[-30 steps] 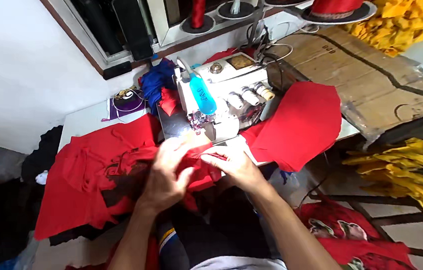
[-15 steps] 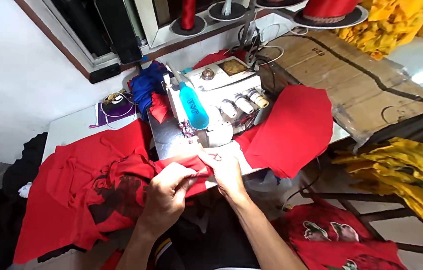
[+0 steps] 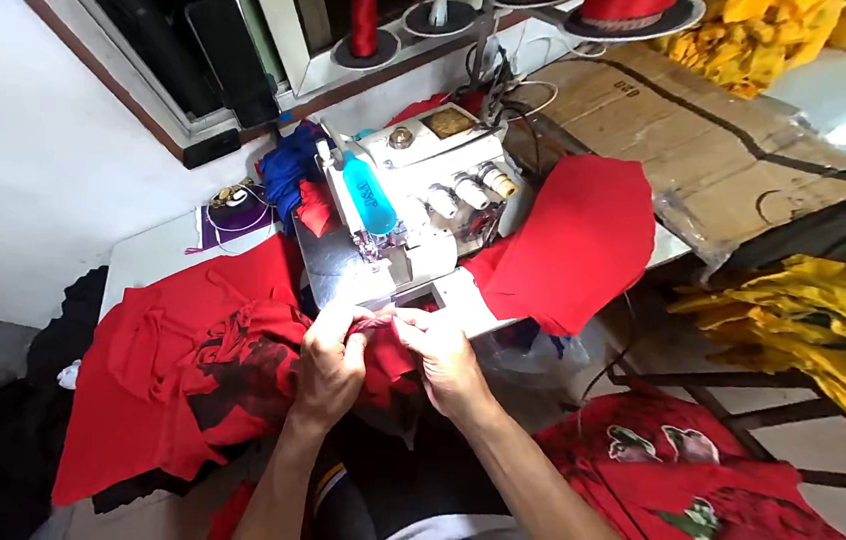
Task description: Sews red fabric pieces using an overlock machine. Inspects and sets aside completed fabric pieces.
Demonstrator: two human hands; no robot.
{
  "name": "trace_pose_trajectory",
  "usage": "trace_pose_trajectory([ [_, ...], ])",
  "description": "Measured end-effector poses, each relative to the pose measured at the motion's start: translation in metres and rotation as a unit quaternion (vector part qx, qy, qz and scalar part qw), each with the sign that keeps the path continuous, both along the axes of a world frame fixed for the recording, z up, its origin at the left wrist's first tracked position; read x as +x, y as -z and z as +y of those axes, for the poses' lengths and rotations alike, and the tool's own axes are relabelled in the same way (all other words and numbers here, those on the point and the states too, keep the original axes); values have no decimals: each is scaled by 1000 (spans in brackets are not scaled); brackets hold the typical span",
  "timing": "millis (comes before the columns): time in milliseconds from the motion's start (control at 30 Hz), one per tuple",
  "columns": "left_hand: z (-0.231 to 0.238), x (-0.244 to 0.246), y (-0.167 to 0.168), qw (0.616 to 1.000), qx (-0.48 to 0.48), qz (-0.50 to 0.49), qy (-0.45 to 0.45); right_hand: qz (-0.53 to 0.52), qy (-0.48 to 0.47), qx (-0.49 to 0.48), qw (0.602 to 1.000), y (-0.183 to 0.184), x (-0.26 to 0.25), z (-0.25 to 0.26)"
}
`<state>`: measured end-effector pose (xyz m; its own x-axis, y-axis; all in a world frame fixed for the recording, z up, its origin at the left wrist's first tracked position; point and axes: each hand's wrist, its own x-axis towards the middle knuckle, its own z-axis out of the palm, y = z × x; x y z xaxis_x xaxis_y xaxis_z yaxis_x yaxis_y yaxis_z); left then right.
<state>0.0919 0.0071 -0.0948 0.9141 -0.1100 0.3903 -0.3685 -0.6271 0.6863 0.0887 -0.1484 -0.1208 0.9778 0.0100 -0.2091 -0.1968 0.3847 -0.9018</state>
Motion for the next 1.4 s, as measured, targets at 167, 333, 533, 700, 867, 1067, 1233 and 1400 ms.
trace_pose_trajectory([
  [167, -3, -12, -11, 998, 22, -40, -32, -36, -3, -4, 999, -6, 0, 3],
  [333, -1, -10, -1, 997, -28, -44, -61, -57, -22, -15, 998, -6, 0, 4],
  [533, -1, -9, -6, 996, -23, -66, -62, -91, -50, -52, 993, -9, -2, 0],
  [700, 3, -8, -11, 997, -9, -49, -66, -118, -78, -84, 986, -10, 0, -5],
  [867, 17, -6, -10, 997, -59, 41, 6, -181, -135, -146, 963, -13, 4, -11],
  [1067, 26, -8, -6, 997, -64, 1, -47, -195, -77, -111, 971, 12, -6, -2],
  [1233, 33, -2, -19, 993, -81, -10, -84, -170, -76, -175, 967, 12, -13, 8],
  [1400, 34, -6, -12, 985, -136, -14, -104, -179, 35, -211, 960, 11, -19, 15],
])
